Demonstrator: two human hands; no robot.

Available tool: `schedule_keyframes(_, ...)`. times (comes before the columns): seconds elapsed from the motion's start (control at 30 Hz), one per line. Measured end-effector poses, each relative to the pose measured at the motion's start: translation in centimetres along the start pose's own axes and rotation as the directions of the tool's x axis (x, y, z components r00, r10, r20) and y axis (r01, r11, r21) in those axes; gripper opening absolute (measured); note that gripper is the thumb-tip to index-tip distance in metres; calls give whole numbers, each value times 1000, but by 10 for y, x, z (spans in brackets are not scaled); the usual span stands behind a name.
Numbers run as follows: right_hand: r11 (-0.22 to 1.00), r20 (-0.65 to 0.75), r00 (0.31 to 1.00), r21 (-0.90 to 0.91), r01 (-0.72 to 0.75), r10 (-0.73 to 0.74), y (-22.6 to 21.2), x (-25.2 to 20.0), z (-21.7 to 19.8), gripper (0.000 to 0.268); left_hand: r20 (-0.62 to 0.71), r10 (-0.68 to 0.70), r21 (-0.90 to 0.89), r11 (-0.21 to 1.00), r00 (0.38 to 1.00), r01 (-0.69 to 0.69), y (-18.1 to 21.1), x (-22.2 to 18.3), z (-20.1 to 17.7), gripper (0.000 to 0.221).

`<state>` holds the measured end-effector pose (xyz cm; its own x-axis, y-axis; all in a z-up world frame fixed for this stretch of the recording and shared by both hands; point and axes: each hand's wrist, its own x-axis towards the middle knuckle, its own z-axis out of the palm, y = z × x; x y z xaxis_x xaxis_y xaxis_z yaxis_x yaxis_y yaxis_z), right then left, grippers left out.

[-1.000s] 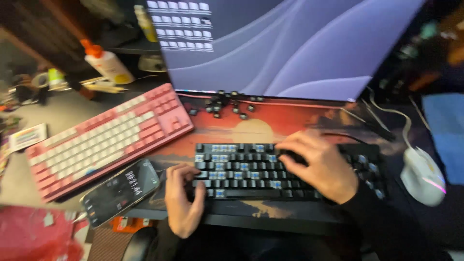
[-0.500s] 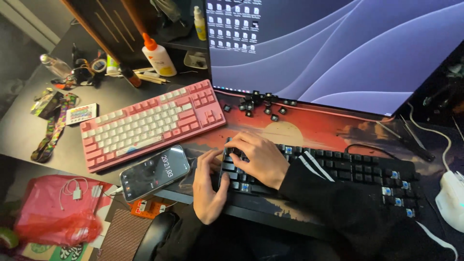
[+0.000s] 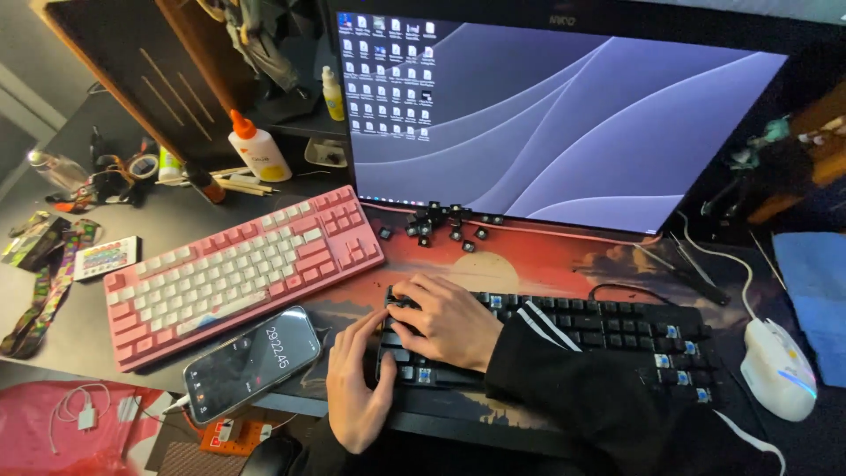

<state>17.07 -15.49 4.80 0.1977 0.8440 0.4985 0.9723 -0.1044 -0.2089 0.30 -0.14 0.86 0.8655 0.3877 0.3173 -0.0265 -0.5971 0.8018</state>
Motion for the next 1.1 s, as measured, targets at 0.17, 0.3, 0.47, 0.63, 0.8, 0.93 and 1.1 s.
schedule_keyframes(0.17, 999, 112, 994, -51, 3, 3, -1, -5, 2, 34, -20, 17, 13, 1000, 1000, -17, 3, 0, -1, 54)
schedule_keyframes(0.3, 975, 351, 928, 128, -183, 128, 19, -3, -23, 54, -22, 28, 36, 999, 999, -27, 0, 0, 0, 56)
schedule_keyframes(0.47, 934, 192, 914, -66, -351, 357, 87, -8, -20, 28, 18, 63, 68, 996, 998, -64, -10, -2, 3, 64)
schedule_keyframes(0.63, 926, 183, 936, -289, -242, 302, 141, 8, 2, 35, 13, 96, 80, 992, 995, -97, -7, -3, 2, 63)
schedule_keyframes(0.8, 912, 234, 908, -308, -269, 347, 150, 21, 20, 42, 22, 122, 92, 988, 992, -124, -5, -1, 1, 62)
schedule_keyframes(0.93, 925, 149, 962, -342, -167, 229, 158, 21, 30, 26, 26, 87, 96, 991, 996, -89, -9, -3, 5, 64)
schedule_keyframes(1.1, 957, 132, 960, -185, -223, 249, 147, 24, 4, 19, 36, 69, 83, 994, 997, -71, -10, -1, 4, 68)
